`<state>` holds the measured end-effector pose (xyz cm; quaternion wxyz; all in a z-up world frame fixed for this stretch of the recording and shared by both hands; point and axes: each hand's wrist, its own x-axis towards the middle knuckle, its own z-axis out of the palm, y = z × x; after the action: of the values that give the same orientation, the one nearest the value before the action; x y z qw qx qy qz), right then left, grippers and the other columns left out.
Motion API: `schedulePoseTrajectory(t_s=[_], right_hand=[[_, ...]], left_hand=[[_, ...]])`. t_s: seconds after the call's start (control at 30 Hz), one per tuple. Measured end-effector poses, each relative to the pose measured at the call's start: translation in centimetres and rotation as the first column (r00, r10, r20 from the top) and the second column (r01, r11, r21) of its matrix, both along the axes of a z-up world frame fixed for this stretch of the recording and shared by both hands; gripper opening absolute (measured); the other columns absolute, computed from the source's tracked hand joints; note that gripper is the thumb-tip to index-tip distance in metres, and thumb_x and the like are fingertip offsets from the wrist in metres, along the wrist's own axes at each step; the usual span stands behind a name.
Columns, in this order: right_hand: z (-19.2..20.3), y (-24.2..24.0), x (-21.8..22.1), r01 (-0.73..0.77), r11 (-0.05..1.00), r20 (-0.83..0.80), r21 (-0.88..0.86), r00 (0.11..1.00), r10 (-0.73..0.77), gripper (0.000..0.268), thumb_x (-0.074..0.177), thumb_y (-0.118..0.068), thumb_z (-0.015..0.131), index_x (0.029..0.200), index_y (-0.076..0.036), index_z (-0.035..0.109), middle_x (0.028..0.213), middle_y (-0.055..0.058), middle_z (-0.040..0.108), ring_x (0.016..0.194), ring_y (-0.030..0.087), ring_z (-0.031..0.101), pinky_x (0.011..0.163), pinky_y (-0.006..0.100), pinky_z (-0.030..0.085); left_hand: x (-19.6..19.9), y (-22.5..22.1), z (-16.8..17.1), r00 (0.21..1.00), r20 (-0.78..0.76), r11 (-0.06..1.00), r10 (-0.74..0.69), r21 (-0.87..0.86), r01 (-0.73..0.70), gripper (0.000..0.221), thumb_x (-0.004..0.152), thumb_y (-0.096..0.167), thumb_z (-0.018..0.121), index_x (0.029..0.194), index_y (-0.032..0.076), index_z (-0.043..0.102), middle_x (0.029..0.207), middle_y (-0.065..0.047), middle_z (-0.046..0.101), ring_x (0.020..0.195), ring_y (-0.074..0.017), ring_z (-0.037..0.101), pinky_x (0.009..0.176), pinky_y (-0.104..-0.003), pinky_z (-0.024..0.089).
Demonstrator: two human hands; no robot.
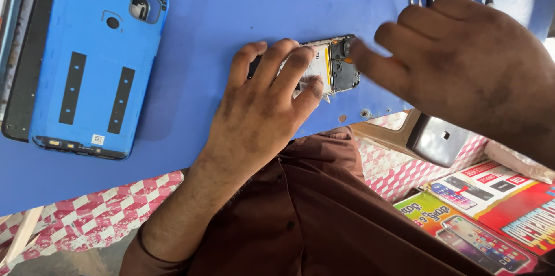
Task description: The person uses a screwdriver to remove several screws from the internal frame of a disassembled smartphone. They carefully place the screws on the table and continue unscrewing components near the camera module.
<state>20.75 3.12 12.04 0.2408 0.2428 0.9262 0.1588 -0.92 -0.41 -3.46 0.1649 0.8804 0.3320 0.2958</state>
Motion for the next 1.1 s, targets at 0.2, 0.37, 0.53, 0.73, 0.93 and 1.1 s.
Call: schedulePoseTrajectory(t_s=[0.2, 0.37, 0.53, 0.73, 0.93, 1.1], right_hand=[[-0.7, 0.2, -0.1, 0.307, 0.941, 0.224, -0.143, 0.936, -0.272, 0.034, 0.105, -0.046, 0.056, 0.091, -0.019, 0.071, 0.073, -0.007, 0.062, 0.065, 0.01, 0.063, 0.06, 0.027, 0.054], [-0.4, 0.4, 0.0, 0.047, 0.993, -0.153, -0.108, 0.986, -0.063, 0.027, 0.083, -0.032, 0.07, 0.099, -0.012, 0.078, 0.067, -0.004, 0.063, 0.06, 0.011, 0.063, 0.056, 0.026, 0.054], [-0.5, 0.4, 0.1, 0.178, 0.973, 0.047, -0.145, 0.984, -0.173, 0.026, 0.097, -0.041, 0.07, 0.092, -0.015, 0.074, 0.061, -0.003, 0.059, 0.058, 0.014, 0.063, 0.053, 0.03, 0.053], [-0.8, 0.1, 0.3, 0.229, 0.962, -0.104, -0.151, 0.964, -0.246, 0.031, 0.093, -0.042, 0.072, 0.101, -0.012, 0.074, 0.069, -0.003, 0.062, 0.061, 0.012, 0.065, 0.054, 0.028, 0.054], [-0.8, 0.3, -0.1, 0.004, 0.99, -0.085, -0.143, 0.996, -0.017, 0.023, 0.082, -0.019, 0.074, 0.102, -0.009, 0.073, 0.073, -0.002, 0.066, 0.066, 0.012, 0.067, 0.058, 0.027, 0.057], [-1.3, -0.6, -0.6, 0.569, 0.798, 0.271, -0.2, 0.815, -0.513, 0.028, 0.104, -0.043, 0.057, 0.101, -0.019, 0.072, 0.078, -0.006, 0.067, 0.067, 0.013, 0.067, 0.058, 0.031, 0.055]], left_hand=[[0.0, 0.1, 0.0, 1.0, 0.001, 1.0, -0.004, 0.0, 0.004, 0.023, 0.092, 0.022, 0.081, 0.111, 0.012, 0.073, 0.133, -0.008, 0.059, 0.131, -0.0246, 0.054, 0.111, -0.05, 0.044], [-0.1, 0.0, 0.0, 1.0, -0.013, 1.0, 0.0, 0.008, 0.0, 0.022, 0.093, 0.022, 0.081, 0.11, 0.013, 0.073, 0.134, -0.008, 0.059, 0.131, -0.0244, 0.054, 0.111, -0.05, 0.044], [0.0, 0.0, -0.1, 1.0, -0.004, 1.0, 0.001, 0.008, -0.001, 0.024, 0.091, 0.022, 0.081, 0.111, 0.013, 0.073, 0.134, -0.008, 0.059, 0.13, -0.0248, 0.054, 0.111, -0.05, 0.045], [0.0, 0.0, 0.0, 1.0, 0.008, 1.0, 0.002, -0.002, -0.002, 0.023, 0.092, 0.023, 0.081, 0.111, 0.012, 0.074, 0.134, -0.008, 0.059, 0.131, -0.0246, 0.054, 0.111, -0.05, 0.045], [-0.1, 0.0, 0.1, 1.0, 0.007, 1.0, -0.004, -0.011, 0.004, 0.023, 0.092, 0.024, 0.08, 0.111, 0.012, 0.074, 0.133, -0.008, 0.059, 0.13, -0.0244, 0.054, 0.111, -0.05, 0.045], [-0.1, -0.1, 0.0, 1.0, 0.024, 1.0, 0.005, -0.007, -0.005, 0.022, 0.093, 0.025, 0.08, 0.11, 0.011, 0.074, 0.133, -0.008, 0.059, 0.13, -0.0242, 0.054, 0.111, -0.051, 0.045]])
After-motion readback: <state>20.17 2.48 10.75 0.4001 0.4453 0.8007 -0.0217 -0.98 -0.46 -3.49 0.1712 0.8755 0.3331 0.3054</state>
